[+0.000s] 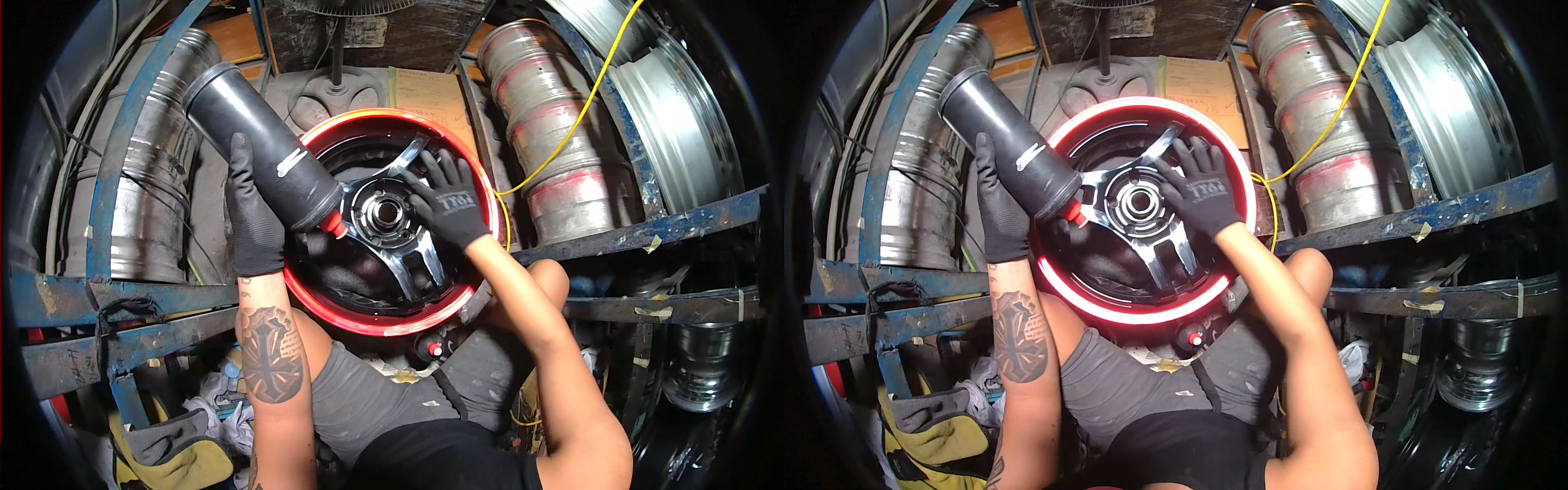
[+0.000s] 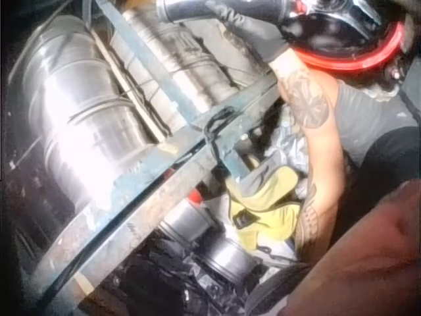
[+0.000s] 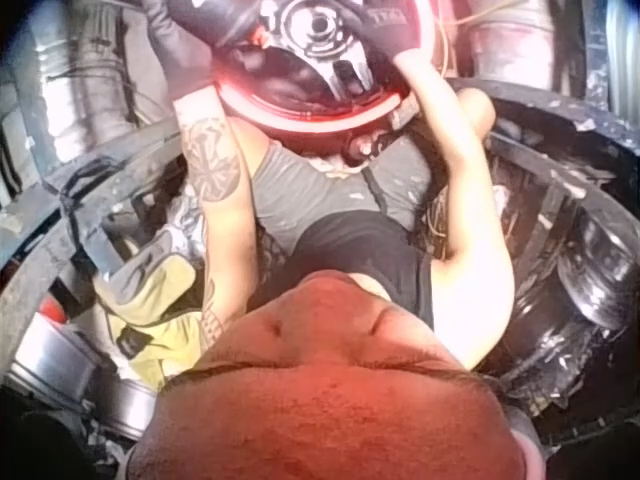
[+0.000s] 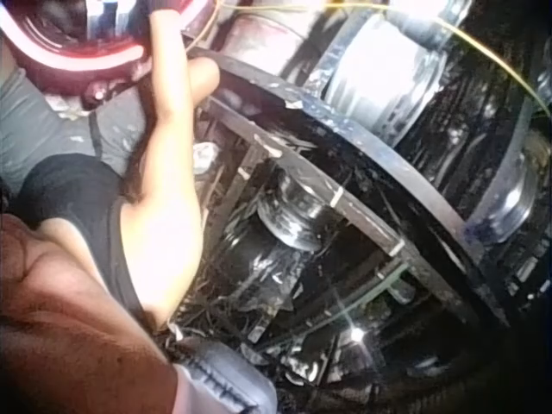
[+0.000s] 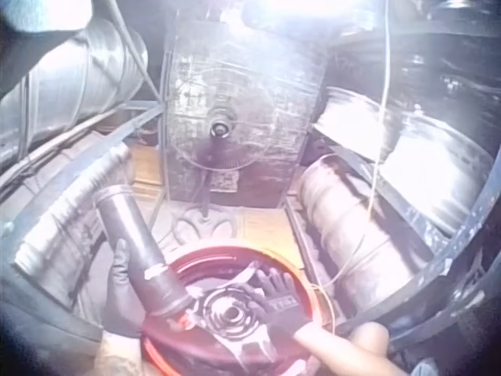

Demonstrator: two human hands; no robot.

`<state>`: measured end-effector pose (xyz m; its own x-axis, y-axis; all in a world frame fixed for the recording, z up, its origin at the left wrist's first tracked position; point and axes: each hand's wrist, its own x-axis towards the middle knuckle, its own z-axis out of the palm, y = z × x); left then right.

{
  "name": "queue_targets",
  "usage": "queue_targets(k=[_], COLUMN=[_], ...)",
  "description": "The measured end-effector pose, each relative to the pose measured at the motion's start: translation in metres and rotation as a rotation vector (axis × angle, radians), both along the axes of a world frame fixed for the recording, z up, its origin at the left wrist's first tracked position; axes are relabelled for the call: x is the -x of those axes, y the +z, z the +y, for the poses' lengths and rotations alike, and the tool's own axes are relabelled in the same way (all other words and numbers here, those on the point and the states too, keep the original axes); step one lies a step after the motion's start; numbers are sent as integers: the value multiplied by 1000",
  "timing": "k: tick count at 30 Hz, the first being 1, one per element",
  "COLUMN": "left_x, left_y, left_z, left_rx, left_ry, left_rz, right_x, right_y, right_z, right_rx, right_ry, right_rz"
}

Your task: Polishing a car wheel rim using a hand-held power buffer.

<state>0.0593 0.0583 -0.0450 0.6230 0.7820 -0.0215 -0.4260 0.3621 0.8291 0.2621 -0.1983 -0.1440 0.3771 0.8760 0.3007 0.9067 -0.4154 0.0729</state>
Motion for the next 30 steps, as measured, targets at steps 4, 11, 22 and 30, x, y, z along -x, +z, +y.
queue_targets(k=[4,11,22,30], left_x=[3,-7,-15,9], left_y=[0,-2,-6,-6], left_z=[-3,-13,-12,0], left_rx=[-75,-21,-46,-9], left_ry=[55,82,161,125], left_rz=[-13,10,-10,-193], right_x=[34,175,172,-2], right_y=[27,47,52,3], right_z=[-38,15,14,-30], right_rx=[133,-704,-1104,-84], right_ry=[-111,35,73,-102], right_rz=[56,1800,2689,383])
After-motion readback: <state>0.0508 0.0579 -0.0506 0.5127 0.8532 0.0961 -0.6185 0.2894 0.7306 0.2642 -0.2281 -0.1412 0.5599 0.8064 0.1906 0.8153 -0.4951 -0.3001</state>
